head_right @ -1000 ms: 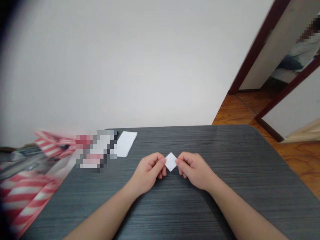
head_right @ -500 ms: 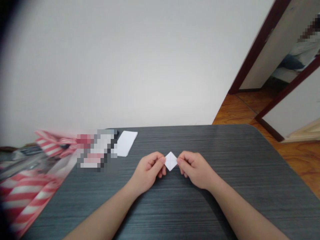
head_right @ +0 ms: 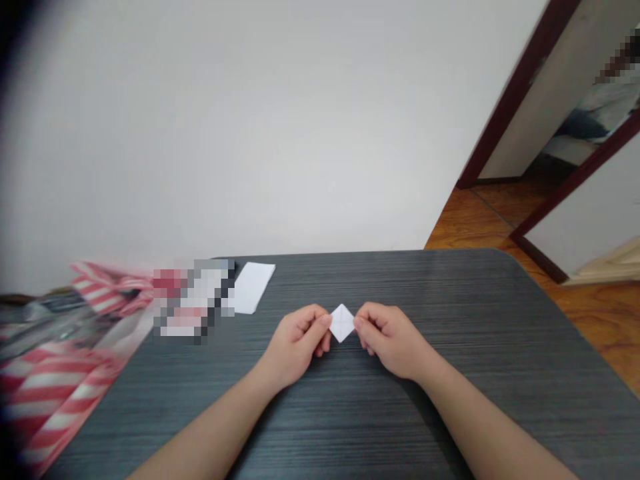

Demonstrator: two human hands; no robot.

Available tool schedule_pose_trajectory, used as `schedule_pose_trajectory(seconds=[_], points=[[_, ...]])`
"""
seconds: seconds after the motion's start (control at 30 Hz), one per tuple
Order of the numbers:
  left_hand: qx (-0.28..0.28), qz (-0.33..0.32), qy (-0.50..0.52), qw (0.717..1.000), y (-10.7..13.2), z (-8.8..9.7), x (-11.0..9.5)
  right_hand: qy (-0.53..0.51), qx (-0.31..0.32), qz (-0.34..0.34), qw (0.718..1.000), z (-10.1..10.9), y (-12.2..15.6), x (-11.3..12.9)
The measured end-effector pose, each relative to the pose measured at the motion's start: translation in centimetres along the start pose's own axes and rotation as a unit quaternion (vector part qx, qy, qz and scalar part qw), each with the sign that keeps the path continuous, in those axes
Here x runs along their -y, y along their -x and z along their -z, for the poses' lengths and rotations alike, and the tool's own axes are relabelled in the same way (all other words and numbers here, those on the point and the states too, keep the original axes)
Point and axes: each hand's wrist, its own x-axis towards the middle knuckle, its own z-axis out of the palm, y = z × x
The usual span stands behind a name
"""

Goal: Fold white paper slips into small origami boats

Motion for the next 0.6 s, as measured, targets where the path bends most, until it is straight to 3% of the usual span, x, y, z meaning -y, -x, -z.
schedule_pose_trajectory(seconds=[0.23,0.6], points=[[0.012,-0.002,0.03,0.999,-0.11,-0.14,0.14,0.014,0.006,0.011,1.0,0.13,0.11,0.18],[0.011,-0.013,-0.042,0.999,0.06,-0.02,-0.36,0.014,0.037,0.021,0.999,-0.04,0.02,-0.15]])
